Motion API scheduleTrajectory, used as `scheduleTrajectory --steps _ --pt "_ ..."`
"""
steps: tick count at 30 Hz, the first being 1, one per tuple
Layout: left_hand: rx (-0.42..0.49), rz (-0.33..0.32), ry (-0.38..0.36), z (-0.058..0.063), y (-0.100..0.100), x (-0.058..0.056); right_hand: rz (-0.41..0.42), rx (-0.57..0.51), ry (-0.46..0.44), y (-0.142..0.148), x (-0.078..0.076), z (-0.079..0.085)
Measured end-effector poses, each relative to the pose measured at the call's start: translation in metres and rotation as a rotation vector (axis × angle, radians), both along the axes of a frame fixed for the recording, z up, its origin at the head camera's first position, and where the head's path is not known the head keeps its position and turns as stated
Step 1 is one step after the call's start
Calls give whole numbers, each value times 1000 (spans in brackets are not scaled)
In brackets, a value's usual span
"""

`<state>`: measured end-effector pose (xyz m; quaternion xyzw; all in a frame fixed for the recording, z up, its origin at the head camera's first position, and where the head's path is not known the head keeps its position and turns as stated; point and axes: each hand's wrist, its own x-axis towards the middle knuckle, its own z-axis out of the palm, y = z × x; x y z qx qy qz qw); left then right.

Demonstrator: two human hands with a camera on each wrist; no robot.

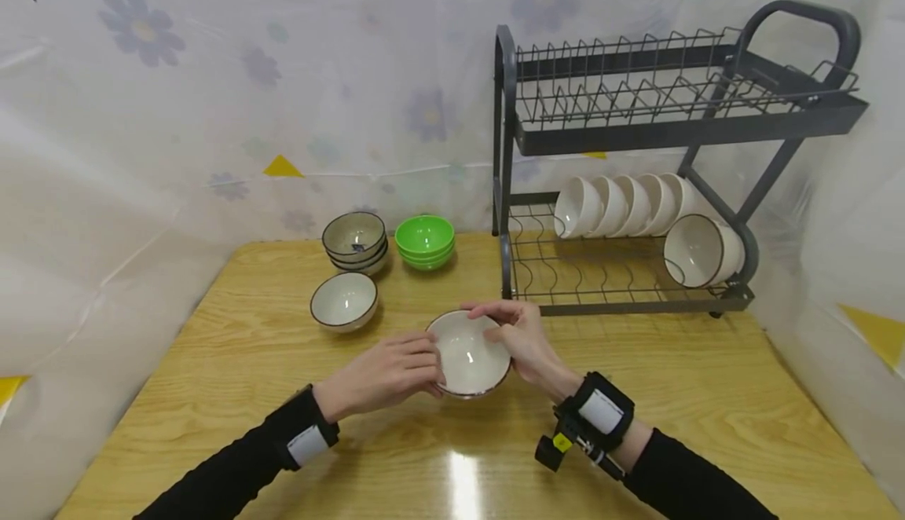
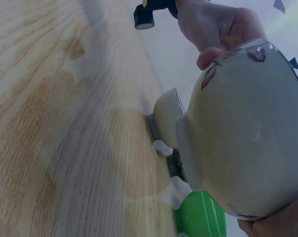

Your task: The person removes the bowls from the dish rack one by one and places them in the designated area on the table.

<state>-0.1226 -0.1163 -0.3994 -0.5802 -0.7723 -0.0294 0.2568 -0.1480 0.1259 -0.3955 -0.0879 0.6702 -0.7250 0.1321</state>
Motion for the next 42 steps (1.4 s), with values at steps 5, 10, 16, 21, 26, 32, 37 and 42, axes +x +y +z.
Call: scheduleTrajectory --steps 5,10,16,21,26,32,37,42 --pt "-17 13 -13 -1 -1 1 34 -3 22 1 -1 -3" --pt "-9 16 30 -3 -4 -1 83 26 85 4 -3 -3" --pt "-2 103 47 -7 -21 -5 97 43 125 8 -6 2" --pt "3 194 15 -10 -39 -10 94 55 131 16 -7 3" --pt "57 256 10 -13 -55 -16 100 66 125 22 -8 4" --pt "97 386 31 -14 -75 -21 104 35 133 27 -9 4" --pt "120 497 19 -15 -90 -25 104 3 138 30 -9 3" --pt "203 542 15 -16 -99 -30 97 -2 154 32 -10 3"
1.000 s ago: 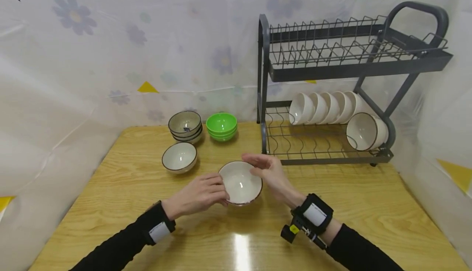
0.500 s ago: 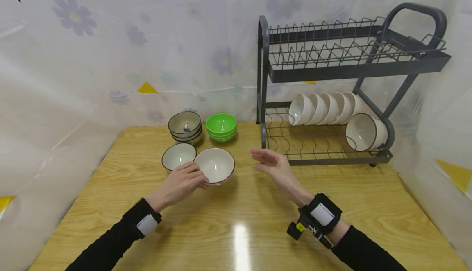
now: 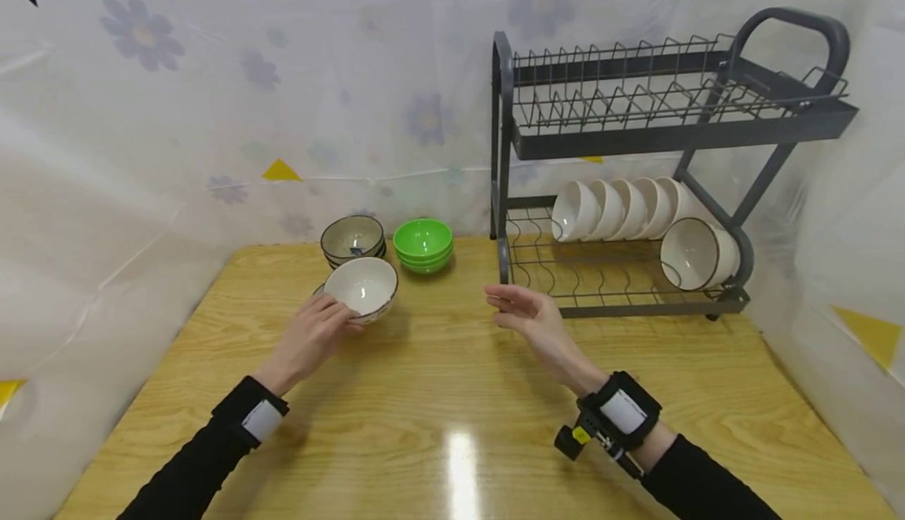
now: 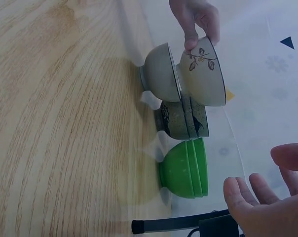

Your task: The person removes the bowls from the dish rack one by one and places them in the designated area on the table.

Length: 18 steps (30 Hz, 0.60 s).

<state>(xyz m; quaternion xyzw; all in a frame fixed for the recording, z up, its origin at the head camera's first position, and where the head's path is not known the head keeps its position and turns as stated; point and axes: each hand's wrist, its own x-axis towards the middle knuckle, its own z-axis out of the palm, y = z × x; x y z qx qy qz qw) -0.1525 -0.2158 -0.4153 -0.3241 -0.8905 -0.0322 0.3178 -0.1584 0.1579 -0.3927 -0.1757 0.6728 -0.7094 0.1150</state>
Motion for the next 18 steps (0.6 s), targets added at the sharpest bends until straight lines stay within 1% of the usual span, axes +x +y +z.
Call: scheduleTrajectory --steps 4,6,13,18 --pt "46 25 23 0 -6 -3 -18 2 12 2 -1 0" --pt "57 37 22 1 -10 -4 -25 6 25 2 -1 0" --pt "70 105 -39 -7 -22 -4 -20 -1 77 4 -2 1" --pt "88 111 -46 -12 -28 -4 -32 17 113 9 -2 5"
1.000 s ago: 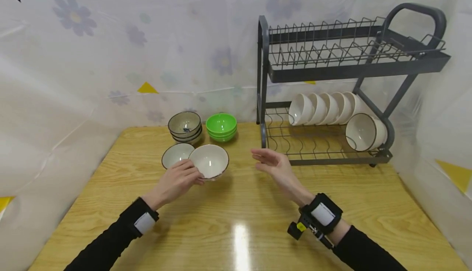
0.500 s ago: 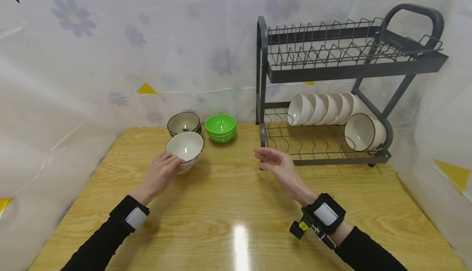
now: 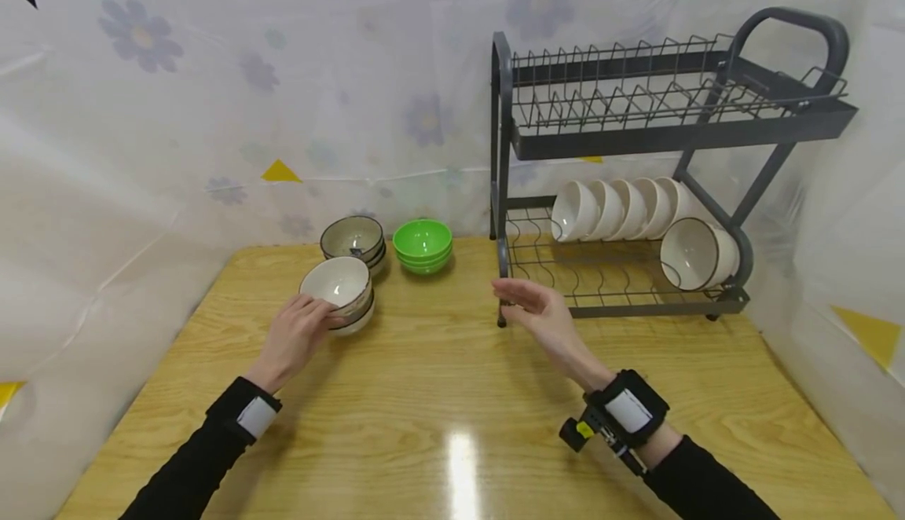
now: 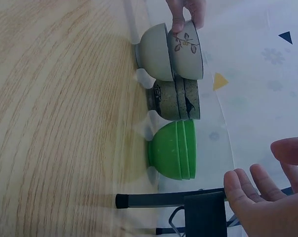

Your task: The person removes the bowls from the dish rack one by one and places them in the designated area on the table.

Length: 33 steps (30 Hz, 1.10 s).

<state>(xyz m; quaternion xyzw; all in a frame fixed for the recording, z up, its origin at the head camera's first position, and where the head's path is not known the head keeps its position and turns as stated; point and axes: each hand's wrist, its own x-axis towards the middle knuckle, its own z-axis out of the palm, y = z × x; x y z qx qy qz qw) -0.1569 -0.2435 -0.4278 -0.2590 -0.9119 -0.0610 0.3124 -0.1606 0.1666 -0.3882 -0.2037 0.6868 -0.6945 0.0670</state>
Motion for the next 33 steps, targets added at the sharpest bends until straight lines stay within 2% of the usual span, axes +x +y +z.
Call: scheduleTrajectory --steps 6,12,24,30,33 --pt "4 6 -1 -4 -2 1 -40 43 63 9 -2 3" --pt "3 21 -18 -9 -4 1 -135 115 153 23 -4 5" --pt "-21 43 -89 -11 -7 3 -444 372 428 68 -22 13" --pt "-14 23 -105 -11 -5 3 -653 517 503 105 -37 19" --pt "-8 22 -112 -11 -3 3 -737 569 509 124 -44 23"
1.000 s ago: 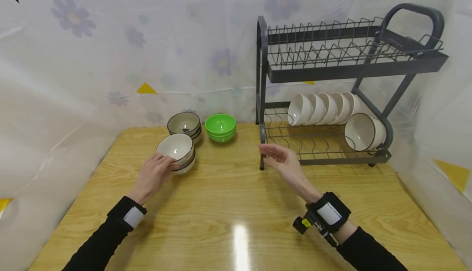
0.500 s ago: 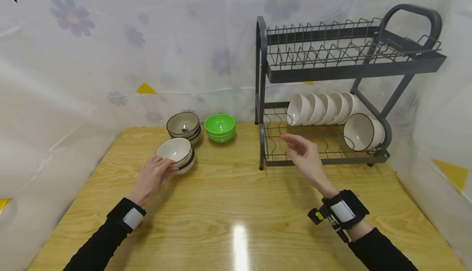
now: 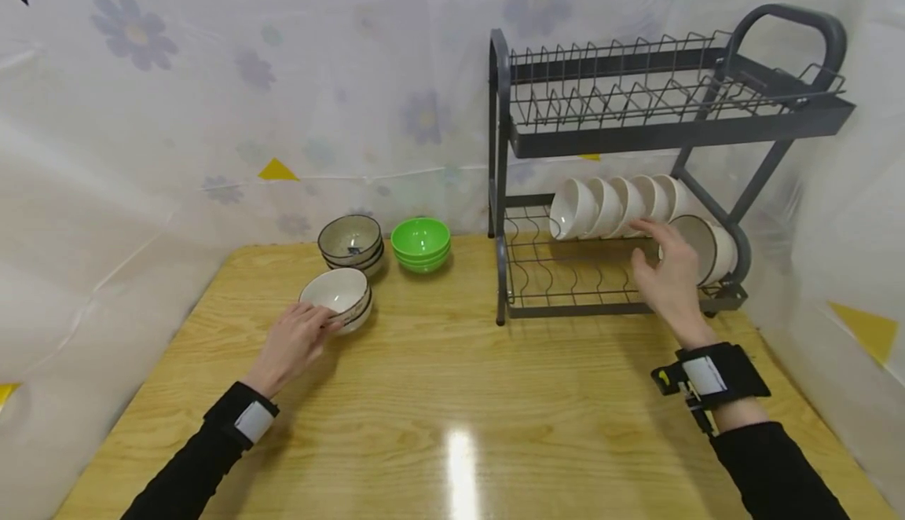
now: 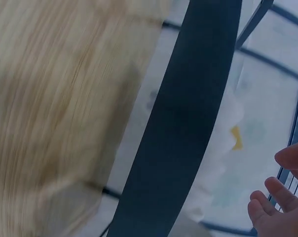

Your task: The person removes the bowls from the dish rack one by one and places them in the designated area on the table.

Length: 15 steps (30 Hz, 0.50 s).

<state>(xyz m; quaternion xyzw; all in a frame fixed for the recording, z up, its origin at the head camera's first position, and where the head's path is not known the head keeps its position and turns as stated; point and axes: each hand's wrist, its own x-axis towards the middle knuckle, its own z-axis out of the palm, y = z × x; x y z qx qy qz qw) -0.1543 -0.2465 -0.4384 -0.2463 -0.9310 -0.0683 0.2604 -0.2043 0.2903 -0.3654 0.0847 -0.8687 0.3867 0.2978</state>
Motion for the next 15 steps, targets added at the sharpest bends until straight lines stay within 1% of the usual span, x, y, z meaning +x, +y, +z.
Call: scheduleTrajectory --steps 2,6,9,12,15 --pt "-7 7 -12 1 1 0 -50 19 11 12 -5 2" --pt "-19 24 -41 1 3 2 -132 67 -25 34 -14 3" --pt "-12 23 -35 1 5 3 -173 105 -57 47 -19 1" --pt "-1 0 2 2 10 4 -186 136 -43 57 -24 -3" --pt "6 -58 50 2 17 3 -192 163 7 64 -28 -7"
